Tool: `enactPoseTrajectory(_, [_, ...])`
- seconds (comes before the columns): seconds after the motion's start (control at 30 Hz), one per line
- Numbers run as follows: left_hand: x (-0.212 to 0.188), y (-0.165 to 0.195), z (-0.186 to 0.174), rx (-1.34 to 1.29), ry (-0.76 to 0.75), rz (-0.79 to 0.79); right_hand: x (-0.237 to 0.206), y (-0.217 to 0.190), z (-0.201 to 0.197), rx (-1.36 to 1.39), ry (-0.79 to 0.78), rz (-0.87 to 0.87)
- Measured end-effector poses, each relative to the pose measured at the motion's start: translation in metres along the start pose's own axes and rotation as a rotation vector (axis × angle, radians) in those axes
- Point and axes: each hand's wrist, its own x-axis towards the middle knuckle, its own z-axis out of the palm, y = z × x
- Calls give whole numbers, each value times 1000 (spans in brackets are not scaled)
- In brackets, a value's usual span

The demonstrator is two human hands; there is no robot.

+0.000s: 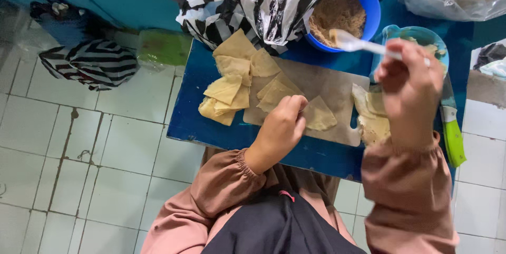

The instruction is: The person places square dough wrappers on a cutting board, spoons brown filling from a blue bowl onto each wrapper, and folds the wrapper over the filling by hand, setting finished folded pieces aside. They repeat the spooning and folding cycle for successive wrappers.

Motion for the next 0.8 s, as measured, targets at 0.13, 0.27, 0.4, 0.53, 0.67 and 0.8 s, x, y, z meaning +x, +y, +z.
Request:
enactPoseTrajectory(0.13, [-1, 2, -1, -18, 11, -56, -74, -3, -8, -72, 83, 67])
enactPoseTrajectory(0.27, [-1, 1, 1, -49, 14, -50, -121, 3, -3, -285, 139, 132])
enactPoseTrajectory(0.4, [-2, -1, 4, -81, 26, -21, -144, 6, 13, -731, -38, -103])
enactPoseTrajectory(0.53, [-3, -2, 5, -107, 45, -14, -149, 0, 29, -1142, -329, -443])
enactPoseTrajectory(0.67, [-3, 0, 4, -125, 61, -22, -147, -12, 43, -1351, -603, -660])
enactPoseTrajectory(0.8, [-5, 3, 3, -169, 68, -39, -141, -18, 47, -1419, -573, -787])
